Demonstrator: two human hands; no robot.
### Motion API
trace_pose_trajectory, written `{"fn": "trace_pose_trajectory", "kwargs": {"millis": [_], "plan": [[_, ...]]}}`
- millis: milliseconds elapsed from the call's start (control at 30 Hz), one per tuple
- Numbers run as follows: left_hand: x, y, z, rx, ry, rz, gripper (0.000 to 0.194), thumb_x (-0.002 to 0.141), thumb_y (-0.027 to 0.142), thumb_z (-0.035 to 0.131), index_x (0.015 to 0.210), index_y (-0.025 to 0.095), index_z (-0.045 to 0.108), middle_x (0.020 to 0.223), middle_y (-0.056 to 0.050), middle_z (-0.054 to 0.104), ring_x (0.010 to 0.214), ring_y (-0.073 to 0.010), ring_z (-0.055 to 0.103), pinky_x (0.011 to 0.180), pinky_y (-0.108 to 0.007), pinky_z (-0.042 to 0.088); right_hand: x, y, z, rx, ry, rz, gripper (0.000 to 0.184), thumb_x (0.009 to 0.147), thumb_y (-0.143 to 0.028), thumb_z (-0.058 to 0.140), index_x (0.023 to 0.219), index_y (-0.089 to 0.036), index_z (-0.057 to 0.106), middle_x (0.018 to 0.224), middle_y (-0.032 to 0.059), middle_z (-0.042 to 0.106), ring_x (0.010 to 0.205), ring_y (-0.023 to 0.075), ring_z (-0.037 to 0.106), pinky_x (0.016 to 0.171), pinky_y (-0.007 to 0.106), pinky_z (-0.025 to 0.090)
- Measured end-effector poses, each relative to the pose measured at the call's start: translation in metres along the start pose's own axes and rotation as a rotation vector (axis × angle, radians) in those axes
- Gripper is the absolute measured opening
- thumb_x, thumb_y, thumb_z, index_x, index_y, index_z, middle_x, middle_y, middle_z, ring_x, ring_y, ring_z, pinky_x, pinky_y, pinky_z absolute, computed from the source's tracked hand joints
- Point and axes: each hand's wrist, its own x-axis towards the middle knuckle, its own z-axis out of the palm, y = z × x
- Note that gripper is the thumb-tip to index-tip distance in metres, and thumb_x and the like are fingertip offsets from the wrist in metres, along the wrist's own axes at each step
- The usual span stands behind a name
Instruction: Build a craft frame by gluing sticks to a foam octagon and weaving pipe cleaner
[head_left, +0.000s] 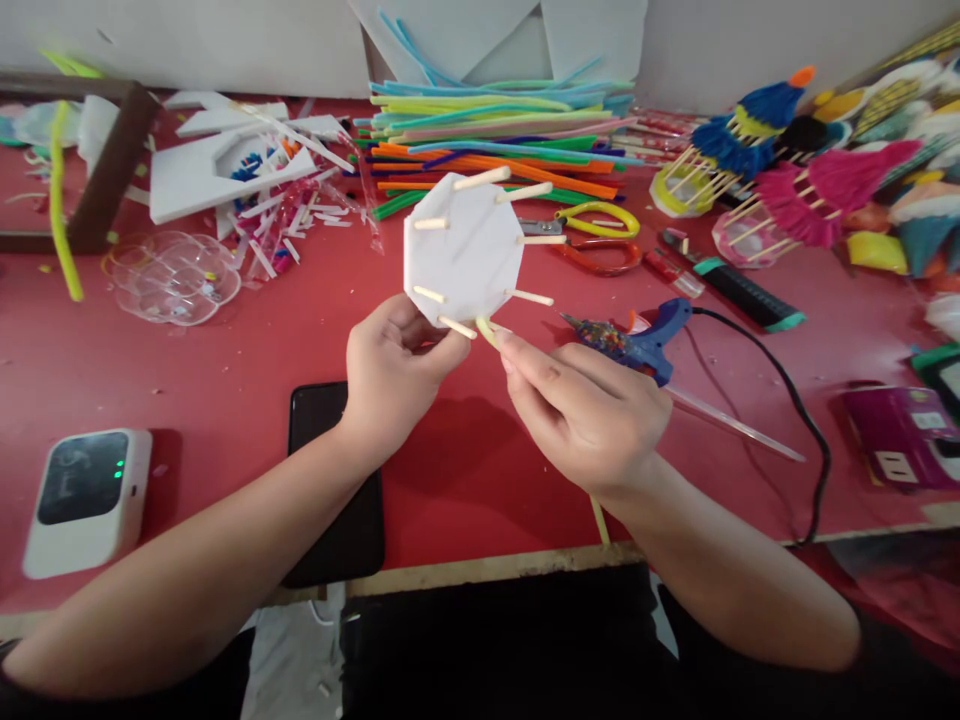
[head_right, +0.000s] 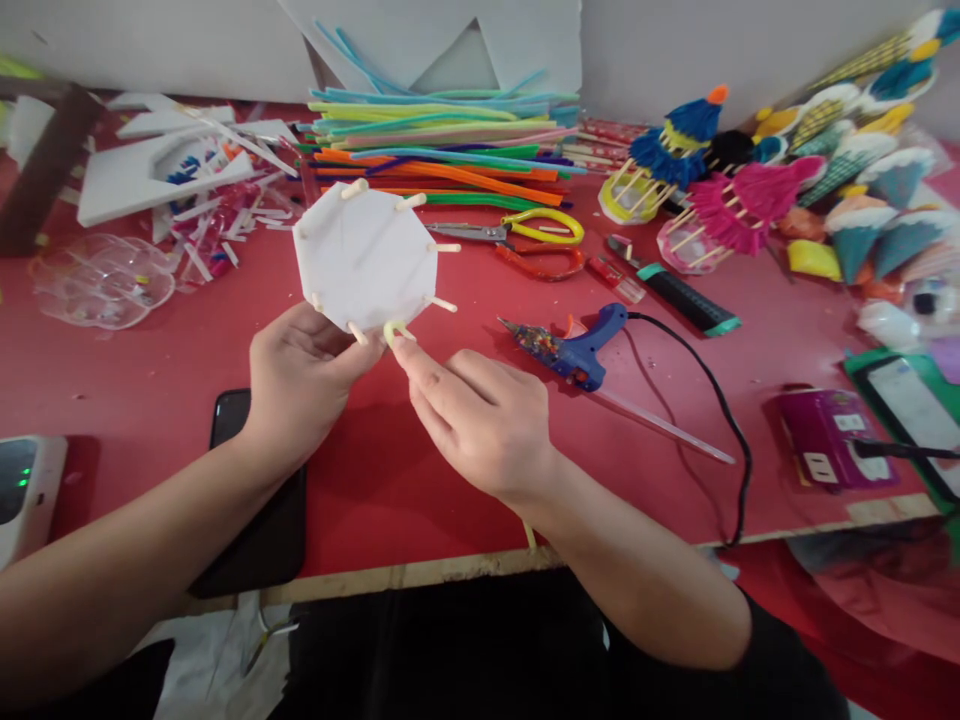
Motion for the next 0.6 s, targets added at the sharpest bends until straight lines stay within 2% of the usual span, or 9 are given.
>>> {"fn": "trace_pose_trajectory", "kwargs": {"millis": [100,200,300,400,600], "plan": [[0.001,-0.002,-0.001,-0.083,-0.038,-0.068,0.021,0.076,0.024,0.082,0.095,0.017,0.075,0.101,-0.007,0.079,0.093,-0.0198,0.075,0.084,-0.030,0.060,-0.004,0.004,0.007,0.063,-0.013,0.000,0.027,0.095,-0.008,0.058,0.113,-0.017,0.076,0.058,-0.0038,0.062,0.051,0.0079,0.048,0.054,0.021,0.044],[0.002,-0.001,-0.002,-0.133,-0.066,-0.143,0.026,0.075,0.026,0.084,0.097,0.017,0.076,0.101,-0.007,0.080,0.096,-0.0206,0.075,0.084,-0.030,0.060,-0.005,0.005,0.011,0.137,-0.072,0.019,0.027,0.097,-0.010,0.055,0.113,-0.017,0.075,0.064,-0.0021,0.066,0.055,0.0094,0.055,0.057,0.022,0.048],[0.003,0.000,-0.002,-0.152,-0.058,-0.185,0.026,0.075,0.026,0.084,0.098,0.017,0.077,0.102,-0.007,0.080,0.094,-0.0195,0.075,0.084,-0.029,0.060,-0.005,0.005,0.012,0.202,-0.103,0.031,0.026,0.095,-0.006,0.053,0.111,-0.012,0.073,0.082,0.0059,0.074,0.075,0.0148,0.067,0.073,0.028,0.057],[0.003,0.001,-0.002,-0.151,-0.041,-0.204,0.024,0.076,0.024,0.084,0.097,0.017,0.077,0.102,-0.007,0.080,0.091,-0.0170,0.075,0.080,-0.026,0.060,-0.003,0.005,0.013,0.232,-0.080,0.044,0.025,0.091,-0.001,0.053,0.106,-0.009,0.072,0.095,0.0126,0.076,0.090,0.0195,0.071,0.083,0.033,0.060],[0.003,0.001,-0.001,-0.155,-0.049,-0.185,0.024,0.074,0.024,0.086,0.095,0.017,0.077,0.100,-0.006,0.080,0.090,-0.0161,0.075,0.079,-0.024,0.060,-0.003,0.004,0.014,0.232,-0.030,0.063,0.025,0.091,-0.001,0.056,0.105,-0.011,0.074,0.084,0.0077,0.071,0.078,0.0149,0.067,0.073,0.028,0.057]]}}
